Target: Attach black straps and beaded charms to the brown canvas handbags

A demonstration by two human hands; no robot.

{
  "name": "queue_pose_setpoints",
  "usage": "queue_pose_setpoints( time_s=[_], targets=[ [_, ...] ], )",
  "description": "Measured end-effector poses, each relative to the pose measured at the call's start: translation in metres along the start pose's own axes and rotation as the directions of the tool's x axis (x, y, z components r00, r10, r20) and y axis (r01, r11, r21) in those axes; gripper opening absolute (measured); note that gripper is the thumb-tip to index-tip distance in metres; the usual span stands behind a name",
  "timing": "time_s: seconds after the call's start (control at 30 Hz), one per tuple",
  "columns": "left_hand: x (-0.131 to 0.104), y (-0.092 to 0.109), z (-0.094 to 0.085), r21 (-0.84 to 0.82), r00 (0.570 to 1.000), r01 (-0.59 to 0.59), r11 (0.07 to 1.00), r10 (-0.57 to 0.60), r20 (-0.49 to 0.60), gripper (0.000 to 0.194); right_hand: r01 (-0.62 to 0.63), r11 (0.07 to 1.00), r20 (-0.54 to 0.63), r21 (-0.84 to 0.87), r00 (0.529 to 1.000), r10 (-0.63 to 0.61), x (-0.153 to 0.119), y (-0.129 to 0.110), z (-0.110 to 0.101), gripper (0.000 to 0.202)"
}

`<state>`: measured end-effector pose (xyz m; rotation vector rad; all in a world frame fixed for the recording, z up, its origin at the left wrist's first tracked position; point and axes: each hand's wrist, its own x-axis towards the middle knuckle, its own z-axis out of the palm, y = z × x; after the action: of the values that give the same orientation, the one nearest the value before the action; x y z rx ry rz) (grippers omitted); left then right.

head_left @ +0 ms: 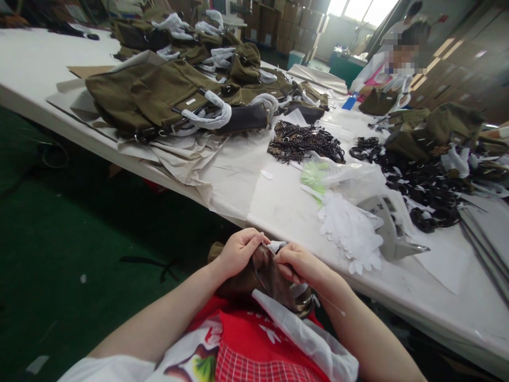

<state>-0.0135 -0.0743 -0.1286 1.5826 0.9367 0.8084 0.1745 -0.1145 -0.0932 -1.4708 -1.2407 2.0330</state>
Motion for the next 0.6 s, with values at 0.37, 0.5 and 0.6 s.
queue_pose_setpoints(
  time_s=[0.37,0.5,0.6],
  targets=[
    [-0.001,0.004,-0.003,0.082,0.995,-0.102,0.991,0.101,0.011,0.027,-0.063,0.997,-0.030,-0.044,0.998,0.062,0.012,-0.013,0.000,0.037],
    [-0.002,0.006,-0.002,0.074,0.994,-0.088,0.993,0.092,-0.051,0.020,-0.058,0.989,-0.031,-0.134,0.998,0.054,0.010,-0.016,0.000,0.034],
    [0.001,0.005,-0.004,0.032,0.993,-0.076,0.997,0.078,-0.087,0.018,-0.026,0.969,-0.034,-0.246,0.999,0.018,0.003,-0.012,-0.002,0.031]
  ],
)
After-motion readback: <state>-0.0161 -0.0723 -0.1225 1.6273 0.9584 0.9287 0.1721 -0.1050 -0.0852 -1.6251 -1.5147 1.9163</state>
